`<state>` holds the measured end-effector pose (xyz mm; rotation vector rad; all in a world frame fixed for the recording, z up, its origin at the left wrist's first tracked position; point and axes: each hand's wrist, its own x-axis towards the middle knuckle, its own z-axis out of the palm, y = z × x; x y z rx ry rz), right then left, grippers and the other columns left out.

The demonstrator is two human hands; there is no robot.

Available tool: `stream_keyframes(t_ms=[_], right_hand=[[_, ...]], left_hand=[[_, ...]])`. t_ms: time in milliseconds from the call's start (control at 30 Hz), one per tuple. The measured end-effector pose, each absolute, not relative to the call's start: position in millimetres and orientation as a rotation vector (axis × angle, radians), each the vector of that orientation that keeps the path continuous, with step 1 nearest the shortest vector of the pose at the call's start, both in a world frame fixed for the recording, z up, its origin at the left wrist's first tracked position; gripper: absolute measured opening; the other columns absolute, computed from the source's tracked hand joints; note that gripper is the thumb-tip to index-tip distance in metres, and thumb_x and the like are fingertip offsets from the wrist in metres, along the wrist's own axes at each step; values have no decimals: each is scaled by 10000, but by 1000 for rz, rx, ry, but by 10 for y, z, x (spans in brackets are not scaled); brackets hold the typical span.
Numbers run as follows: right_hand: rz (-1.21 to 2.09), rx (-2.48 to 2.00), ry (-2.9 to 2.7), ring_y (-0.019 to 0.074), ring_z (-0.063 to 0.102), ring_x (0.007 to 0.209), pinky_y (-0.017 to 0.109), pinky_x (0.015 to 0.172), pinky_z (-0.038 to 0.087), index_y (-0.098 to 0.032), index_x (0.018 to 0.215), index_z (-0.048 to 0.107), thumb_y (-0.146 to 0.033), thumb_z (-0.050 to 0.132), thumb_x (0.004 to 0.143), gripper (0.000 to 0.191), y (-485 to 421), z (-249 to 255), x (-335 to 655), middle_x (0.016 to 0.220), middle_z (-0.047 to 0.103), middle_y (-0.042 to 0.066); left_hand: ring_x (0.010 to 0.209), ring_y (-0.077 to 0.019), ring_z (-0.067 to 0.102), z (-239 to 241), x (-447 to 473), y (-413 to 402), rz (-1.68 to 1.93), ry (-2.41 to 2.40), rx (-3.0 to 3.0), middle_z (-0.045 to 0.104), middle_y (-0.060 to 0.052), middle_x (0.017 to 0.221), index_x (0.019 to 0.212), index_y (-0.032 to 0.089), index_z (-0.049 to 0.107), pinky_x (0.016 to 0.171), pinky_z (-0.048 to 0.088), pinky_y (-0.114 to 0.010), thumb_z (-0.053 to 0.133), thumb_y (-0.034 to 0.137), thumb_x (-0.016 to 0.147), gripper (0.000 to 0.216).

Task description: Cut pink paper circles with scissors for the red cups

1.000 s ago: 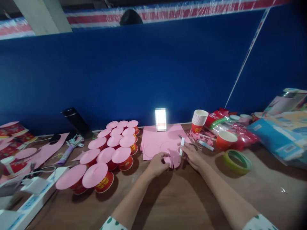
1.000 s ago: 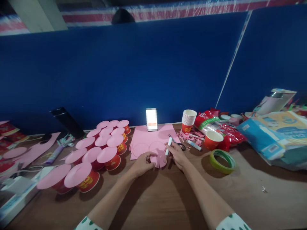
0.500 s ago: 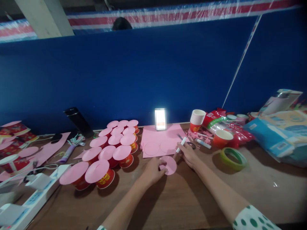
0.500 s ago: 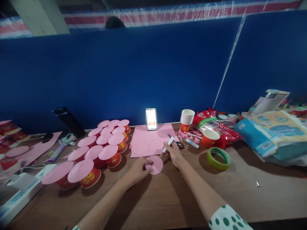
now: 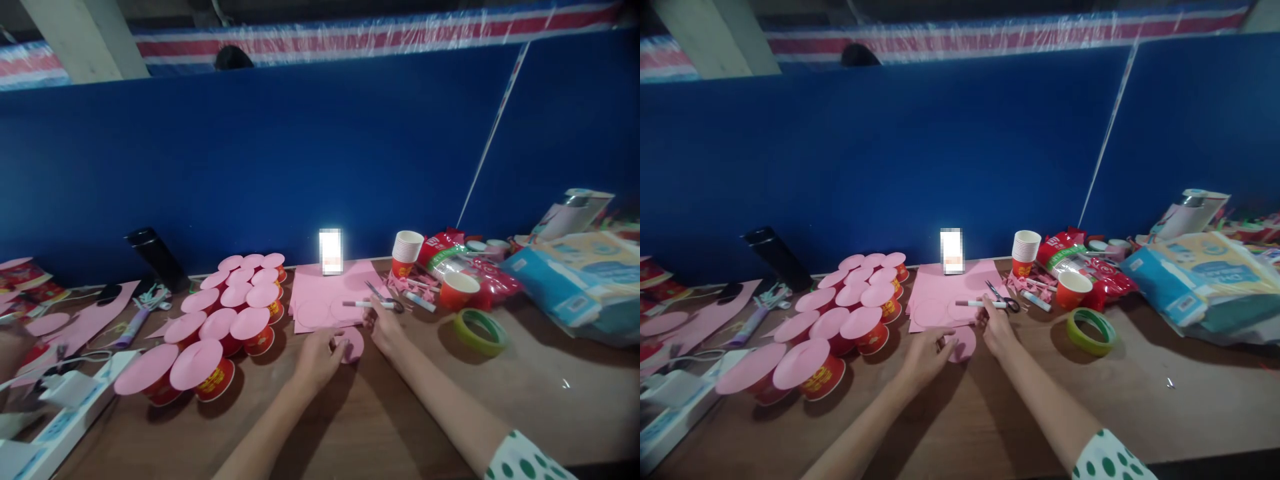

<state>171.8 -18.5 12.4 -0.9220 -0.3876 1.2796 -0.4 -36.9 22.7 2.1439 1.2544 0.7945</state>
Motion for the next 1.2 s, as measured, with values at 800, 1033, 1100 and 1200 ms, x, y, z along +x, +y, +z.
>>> stream_keyframes(t_ms=[800, 1033, 1100, 1200], right_hand=[[1493, -941, -905, 70, 496, 490, 176, 462, 396, -188, 822, 629, -398, 703, 671, 269, -434, 147, 1467, 646, 596, -26], [943, -1119, -1142, 146, 523, 630, 245, 599, 429, -201, 731, 612, -434, 598, 755, 235, -458, 128, 1460, 677, 592, 2], [886, -1118, -1119, 167, 543, 707, 263, 662, 442, -217, 764, 619, -436, 571, 775, 224, -455, 132, 1454, 755, 614, 17], [985, -1066, -1044, 189, 565, 800, 290, 721, 453, -245, 874, 615, -464, 528, 798, 248, -437, 137, 1437, 873, 633, 33]], left_hand=[[642, -123, 552, 223, 352, -115, 1142, 932, 1154, 606, -32, 721, 944, 115, 612, 605, 445, -237, 509, 453, 790, 385], [634, -117, 527, 190, 316, -206, 1203, 1056, 1372, 562, -4, 697, 844, 166, 530, 626, 438, -234, 370, 434, 862, 313], [646, -123, 526, 181, 301, -251, 1159, 1053, 1467, 564, -12, 718, 859, 173, 517, 628, 439, -239, 338, 424, 876, 309], [799, -152, 547, 165, 341, -322, 1086, 976, 1602, 602, -58, 865, 894, 166, 538, 760, 439, -270, 314, 393, 889, 320]])
